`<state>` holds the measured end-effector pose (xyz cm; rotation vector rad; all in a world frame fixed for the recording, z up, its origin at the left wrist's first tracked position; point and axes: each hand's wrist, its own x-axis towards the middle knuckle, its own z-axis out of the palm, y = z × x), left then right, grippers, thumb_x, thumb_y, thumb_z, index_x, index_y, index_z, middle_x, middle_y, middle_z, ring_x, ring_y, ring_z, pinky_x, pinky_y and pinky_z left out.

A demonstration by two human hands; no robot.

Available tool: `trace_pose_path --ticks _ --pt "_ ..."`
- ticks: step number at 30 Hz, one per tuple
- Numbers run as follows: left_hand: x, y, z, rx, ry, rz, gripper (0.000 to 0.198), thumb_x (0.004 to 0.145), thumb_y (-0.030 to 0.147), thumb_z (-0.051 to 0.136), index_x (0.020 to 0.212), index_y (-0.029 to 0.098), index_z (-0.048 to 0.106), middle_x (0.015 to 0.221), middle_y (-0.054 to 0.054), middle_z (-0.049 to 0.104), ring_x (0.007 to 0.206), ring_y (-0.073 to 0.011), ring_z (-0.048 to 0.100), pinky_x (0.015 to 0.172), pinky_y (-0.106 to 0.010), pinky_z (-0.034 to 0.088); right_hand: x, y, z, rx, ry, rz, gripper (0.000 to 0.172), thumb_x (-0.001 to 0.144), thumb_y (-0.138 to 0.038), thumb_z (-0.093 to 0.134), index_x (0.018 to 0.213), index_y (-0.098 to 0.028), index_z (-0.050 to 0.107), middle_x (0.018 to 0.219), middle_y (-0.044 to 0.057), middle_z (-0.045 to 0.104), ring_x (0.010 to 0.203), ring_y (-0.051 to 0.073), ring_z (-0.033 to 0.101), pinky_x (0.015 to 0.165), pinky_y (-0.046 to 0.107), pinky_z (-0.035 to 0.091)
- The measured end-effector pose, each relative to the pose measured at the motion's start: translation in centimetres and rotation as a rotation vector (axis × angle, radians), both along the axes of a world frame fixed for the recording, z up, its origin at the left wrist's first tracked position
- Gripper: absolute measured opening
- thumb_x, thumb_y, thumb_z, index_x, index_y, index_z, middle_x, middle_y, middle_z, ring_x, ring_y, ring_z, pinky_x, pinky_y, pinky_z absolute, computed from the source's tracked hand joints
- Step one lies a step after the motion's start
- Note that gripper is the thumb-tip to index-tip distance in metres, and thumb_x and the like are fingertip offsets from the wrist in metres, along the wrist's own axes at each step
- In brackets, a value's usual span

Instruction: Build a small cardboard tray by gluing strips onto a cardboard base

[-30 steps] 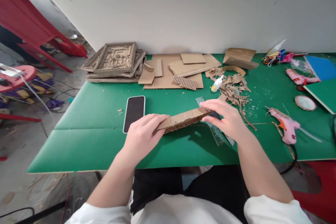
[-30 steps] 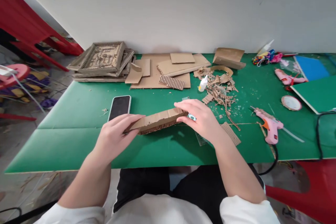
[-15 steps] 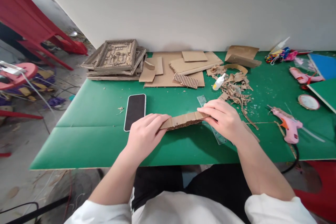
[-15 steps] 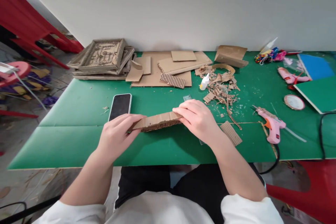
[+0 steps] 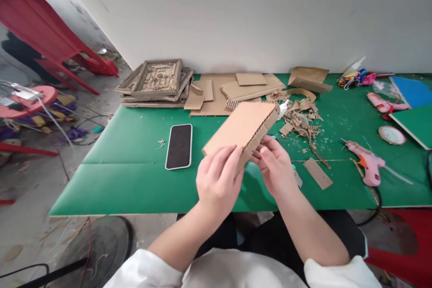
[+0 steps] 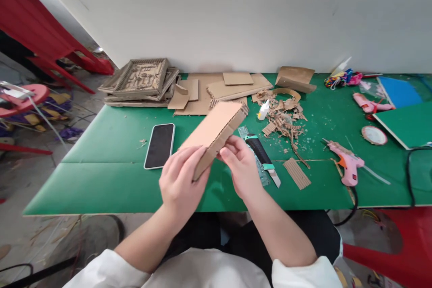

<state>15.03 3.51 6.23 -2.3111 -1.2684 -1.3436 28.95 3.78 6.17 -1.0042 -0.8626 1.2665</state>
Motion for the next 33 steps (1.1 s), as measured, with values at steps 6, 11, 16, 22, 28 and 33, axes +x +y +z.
trace_pose_path --ticks 6,11,16,22,28,33 --pt "1.7 -2.1 -1.5 -0.089 0.175 -0.075 0.053 0.082 0.028 0.062 0.132 0.018 0.049 0.128 -0.016 0.058 0.125 -0.0325 0.05 0.107 -0.049 0.034 0.2 0.8 0.5 -0.104 0.026 -0.025 0.047 0.059 -0.042 0.078 0.099 -0.026 0.061 0.091 0.003 0.073 0.082 0.02 0.069 0.083 0.038 0.056" --pt "0.2 -2.3 -0.8 -0.094 0.159 -0.233 0.043 0.082 0.025 0.061 0.124 0.018 0.054 0.125 -0.014 0.06 0.128 -0.0307 0.047 0.108 -0.05 0.036 2.0 0.6 -0.3 -0.122 -0.059 0.021 0.041 0.061 -0.038 0.078 0.098 -0.026 0.066 0.094 0.001 0.074 0.088 0.02 0.069 0.083 0.036 0.055" --pt "-3.9 0.2 1.9 -0.077 -0.061 -0.075 0.043 0.08 0.012 0.062 0.121 0.025 0.056 0.131 -0.009 0.054 0.131 -0.0274 0.044 0.112 -0.05 0.031 4.8 0.7 0.1 -0.189 -0.145 0.241 0.036 0.06 -0.036 0.08 0.093 -0.026 0.072 0.093 0.001 0.075 0.086 0.019 0.07 0.078 0.034 0.056" --pt "-6.7 1.9 2.3 -0.673 -0.263 -0.1 0.044 0.086 0.034 0.059 0.129 0.027 0.051 0.128 -0.006 0.059 0.119 -0.0223 0.056 0.1 -0.039 0.047 6.8 1.0 1.6 -0.222 -0.307 0.397 0.036 0.068 -0.035 0.076 0.103 -0.025 0.071 0.103 0.004 0.073 0.092 0.02 0.069 0.079 0.034 0.056" --pt "-6.4 1.6 1.0 -0.856 -0.447 -0.179 0.041 0.084 0.04 0.061 0.121 0.025 0.059 0.118 -0.004 0.066 0.106 -0.0195 0.063 0.089 -0.031 0.053 6.7 1.2 2.5 -0.197 -0.358 0.41 0.041 0.073 -0.036 0.073 0.112 -0.029 0.068 0.107 0.003 0.07 0.091 0.017 0.067 0.076 0.03 0.055" --pt "-6.5 2.5 -0.1 -0.877 -0.667 -0.192 0.041 0.082 0.044 0.062 0.115 0.021 0.063 0.105 -0.006 0.07 0.095 -0.0182 0.066 0.081 -0.029 0.054 7.1 1.3 2.3 -0.135 -0.382 0.388 0.049 0.073 -0.035 0.072 0.121 -0.03 0.061 0.101 0.003 0.066 0.088 0.015 0.064 0.076 0.03 0.054"
